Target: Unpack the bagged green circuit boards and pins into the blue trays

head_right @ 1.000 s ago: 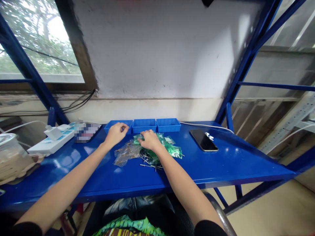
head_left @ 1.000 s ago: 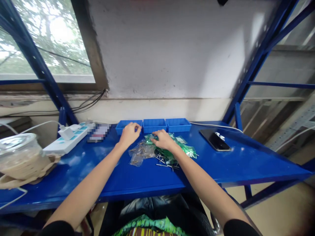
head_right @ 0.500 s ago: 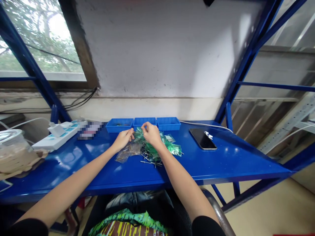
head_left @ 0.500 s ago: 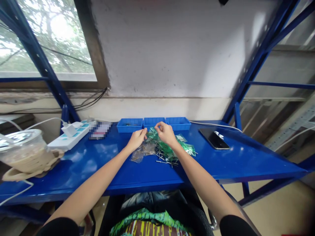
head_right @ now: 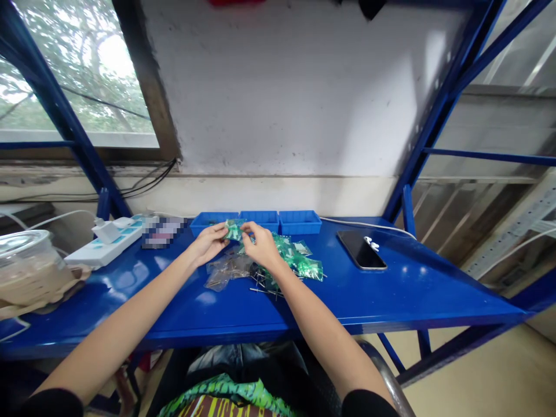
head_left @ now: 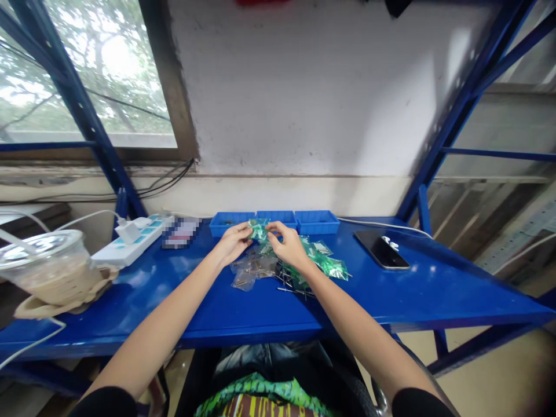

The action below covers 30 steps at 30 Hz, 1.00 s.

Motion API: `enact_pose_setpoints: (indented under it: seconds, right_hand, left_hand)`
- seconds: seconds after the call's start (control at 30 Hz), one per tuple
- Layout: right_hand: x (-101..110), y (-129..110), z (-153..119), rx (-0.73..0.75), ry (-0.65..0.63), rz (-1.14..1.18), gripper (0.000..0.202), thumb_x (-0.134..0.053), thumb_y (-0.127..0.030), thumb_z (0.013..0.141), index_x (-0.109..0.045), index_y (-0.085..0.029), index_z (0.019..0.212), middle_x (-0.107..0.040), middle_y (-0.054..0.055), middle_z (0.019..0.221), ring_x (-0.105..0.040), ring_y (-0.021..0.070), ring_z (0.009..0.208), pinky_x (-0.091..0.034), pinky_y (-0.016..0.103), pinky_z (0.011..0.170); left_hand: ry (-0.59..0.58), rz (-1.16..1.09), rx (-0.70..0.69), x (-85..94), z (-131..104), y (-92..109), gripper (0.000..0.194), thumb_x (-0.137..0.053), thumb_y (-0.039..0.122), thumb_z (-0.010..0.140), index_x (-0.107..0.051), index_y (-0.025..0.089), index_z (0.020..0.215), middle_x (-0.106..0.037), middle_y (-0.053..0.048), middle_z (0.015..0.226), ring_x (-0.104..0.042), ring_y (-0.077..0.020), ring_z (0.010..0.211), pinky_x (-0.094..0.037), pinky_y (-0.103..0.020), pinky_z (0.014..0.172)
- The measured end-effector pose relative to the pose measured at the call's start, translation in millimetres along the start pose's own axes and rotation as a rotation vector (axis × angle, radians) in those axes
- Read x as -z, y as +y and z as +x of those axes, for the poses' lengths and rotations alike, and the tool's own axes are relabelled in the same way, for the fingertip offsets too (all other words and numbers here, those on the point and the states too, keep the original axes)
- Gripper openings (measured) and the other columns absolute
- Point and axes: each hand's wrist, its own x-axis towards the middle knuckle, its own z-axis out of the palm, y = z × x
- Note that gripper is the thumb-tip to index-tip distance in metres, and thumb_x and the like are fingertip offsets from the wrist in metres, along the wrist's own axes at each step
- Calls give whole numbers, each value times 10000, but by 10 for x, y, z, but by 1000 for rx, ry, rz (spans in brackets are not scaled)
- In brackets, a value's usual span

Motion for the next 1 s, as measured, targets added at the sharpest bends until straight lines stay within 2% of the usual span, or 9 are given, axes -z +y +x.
enact_pose_setpoints:
  seconds: [0.2,0.37,0.43,0.5,0.57,0.67,0.77,0.87,1.0]
  right_hand:
    - [-27,29,49,-303,22,7,430,-405,-486,853,-652,-164,711,-616,44,707,-549,158,720,-391,265,683]
    - [-49,75,73,-541,-44,312,446,-442,-548,804,-584,-155,649,-501,-15,515,-439,102,469,-335,229,506]
    - [-55,97,64,-496,-9,300,368,-503,-484,784,-557,-159,620,-483,-28,502,-422,98,467,-326,224,492]
    - [-51,115,52,-369,55,213,296,-510,-408,793,-588,-157,659,-516,-22,549,-439,107,514,-344,228,518]
    - [-41,122,38,-205,99,78,250,-493,-348,815,-650,-158,771,-568,1,653,-475,123,591,-378,242,584]
    - [-37,121,19,-18,81,-114,239,-501,-268,825,-687,-190,953,-585,34,798,-506,139,690,-411,268,690]
    - [-60,128,-3,88,20,-180,332,-487,-114,783,-682,-235,1023,-559,54,911,-518,163,830,-426,297,796]
    - [-79,128,-16,121,8,-201,465,-454,-9,702,-681,-253,1027,-503,72,1019,-479,194,976,-404,355,898]
    - [-52,66,16,-104,74,-58,265,-547,-137,710,-696,-210,917,-498,74,1005,-485,203,967,-410,368,884]
  left_hand:
    - [108,132,-157,-51,-33,17,271,-753,120,580,-598,144,802,-581,17,705,-549,-85,641,-410,-198,593]
    - [-76,707,-390,-158,-118,-12,78,-681,142,635,-628,158,691,-580,-2,710,-529,-118,696,-409,-256,680]
    - [-146,925,-464,-187,-146,-25,48,-644,145,663,-658,173,699,-599,-23,769,-534,-142,756,-407,-277,711]
    - [-137,977,-453,-198,-159,-40,93,-645,188,679,-677,184,766,-611,-33,825,-539,-154,787,-407,-275,704]
    - [-76,863,-337,-192,-156,-49,180,-641,301,716,-677,175,839,-624,-46,846,-546,-154,771,-402,-252,646]
    - [38,511,-77,-168,-132,-39,397,-542,505,777,-660,127,815,-628,-68,771,-544,-132,653,-367,-224,533]
    - [92,283,67,-132,-96,-25,411,-595,515,735,-634,106,752,-601,-52,674,-506,-101,541,-328,-210,475]
    - [99,334,-11,-94,-66,-31,295,-687,386,677,-635,112,772,-589,-27,662,-494,-97,543,-322,-204,476]
    - [200,726,-389,-119,-117,-31,232,-631,352,744,-659,168,882,-633,-51,837,-552,-158,723,-407,-250,613]
